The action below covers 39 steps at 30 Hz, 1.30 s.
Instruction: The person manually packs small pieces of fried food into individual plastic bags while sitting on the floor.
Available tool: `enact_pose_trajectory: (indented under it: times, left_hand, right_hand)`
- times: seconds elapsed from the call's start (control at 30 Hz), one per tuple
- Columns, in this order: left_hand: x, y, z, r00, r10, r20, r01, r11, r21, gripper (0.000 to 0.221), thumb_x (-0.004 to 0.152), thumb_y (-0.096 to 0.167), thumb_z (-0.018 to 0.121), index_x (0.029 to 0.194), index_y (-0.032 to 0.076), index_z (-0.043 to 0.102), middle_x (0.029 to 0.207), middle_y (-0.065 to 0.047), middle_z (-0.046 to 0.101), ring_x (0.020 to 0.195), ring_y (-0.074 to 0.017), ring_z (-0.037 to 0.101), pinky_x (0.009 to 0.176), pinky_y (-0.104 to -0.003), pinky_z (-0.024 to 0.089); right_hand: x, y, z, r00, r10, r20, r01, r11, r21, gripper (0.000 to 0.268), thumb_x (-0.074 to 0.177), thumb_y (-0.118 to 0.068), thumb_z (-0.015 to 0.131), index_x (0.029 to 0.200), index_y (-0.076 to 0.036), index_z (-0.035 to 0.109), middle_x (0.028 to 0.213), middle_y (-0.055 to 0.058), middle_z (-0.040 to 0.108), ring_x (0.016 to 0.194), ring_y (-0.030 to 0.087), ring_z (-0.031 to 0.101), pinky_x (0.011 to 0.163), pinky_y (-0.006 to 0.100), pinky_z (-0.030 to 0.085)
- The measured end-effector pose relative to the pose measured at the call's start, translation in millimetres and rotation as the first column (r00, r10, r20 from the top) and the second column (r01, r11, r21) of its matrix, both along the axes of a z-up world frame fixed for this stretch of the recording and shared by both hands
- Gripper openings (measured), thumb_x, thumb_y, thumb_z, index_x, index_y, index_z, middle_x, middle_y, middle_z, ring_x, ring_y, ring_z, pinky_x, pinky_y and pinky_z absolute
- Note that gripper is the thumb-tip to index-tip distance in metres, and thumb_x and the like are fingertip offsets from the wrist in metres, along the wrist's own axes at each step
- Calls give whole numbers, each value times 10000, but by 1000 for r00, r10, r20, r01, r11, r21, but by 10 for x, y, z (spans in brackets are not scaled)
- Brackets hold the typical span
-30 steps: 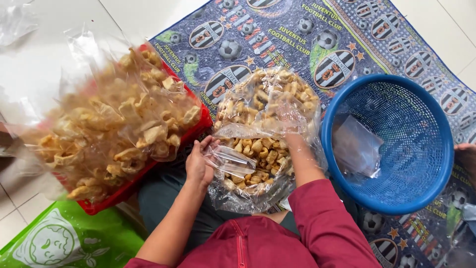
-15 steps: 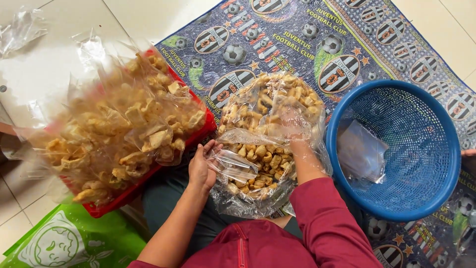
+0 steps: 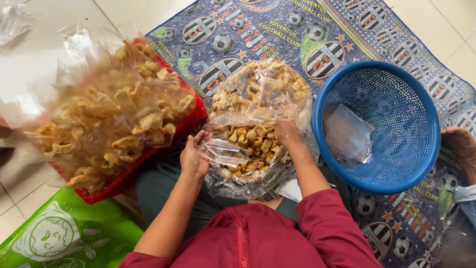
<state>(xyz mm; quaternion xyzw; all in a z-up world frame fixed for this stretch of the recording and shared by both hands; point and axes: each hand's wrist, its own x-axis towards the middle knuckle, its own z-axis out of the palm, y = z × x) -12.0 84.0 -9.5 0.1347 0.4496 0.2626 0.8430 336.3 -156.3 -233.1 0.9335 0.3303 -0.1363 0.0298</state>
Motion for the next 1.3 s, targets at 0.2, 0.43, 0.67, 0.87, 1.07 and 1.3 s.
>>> enact_pose_trajectory:
  times: [0.2,0.43,0.67,0.87,1.07,1.3]
  left_hand:
    - [-78,-1,-180,998,65,10,-64,998,-23,529,1094,413,375,1307,1,630,1300,-192,658,1269,-345,631,1073,-500,514]
    - [-74,12,-327,991,134,12,-134,991,-19,547,1084,448,385,1300,10,631,1298,-193,656,1267,-357,629,1071,-514,516]
    - [-4,-133,-279,985,172,18,-172,985,-1,549,1083,447,385,1298,6,632,1285,-201,651,1252,-366,638,1063,-536,526]
    - [3,-226,-381,991,135,11,-134,991,-17,558,1082,465,369,1297,19,626,1277,-191,653,1259,-369,634,1051,-553,519]
    - [-105,-154,-435,983,179,30,-176,980,-97,532,1082,433,366,1251,14,646,1243,-180,662,1231,-364,652,1043,-578,522]
    - [-129,-85,-650,973,219,72,-201,958,-204,518,1083,413,370,1225,-1,647,1216,-200,658,1175,-372,676,1023,-594,550]
  right_hand:
    - [-1532,452,2888,975,-27,-221,155,797,584,385,861,-263,710,1233,-164,714,1155,154,687,1088,392,661,898,480,584]
    - [-2043,152,3240,948,42,-316,230,596,769,448,753,-208,912,1141,-122,705,956,77,751,741,243,745,563,327,609]
    - [-2158,107,3530,960,249,129,-236,470,850,363,768,-190,909,1099,-164,762,967,23,681,860,224,699,711,319,601]
    - [-2202,219,3437,949,295,111,-237,439,867,440,741,-235,933,1143,-145,776,973,62,723,902,261,697,796,366,582]
    - [-2002,109,3360,971,149,-186,83,521,850,225,898,-236,838,1095,-138,790,950,41,749,847,160,695,710,257,572]
    - [-1633,135,2299,984,163,-79,-69,744,665,200,857,-120,764,1056,-118,788,942,101,742,921,313,702,868,422,560]
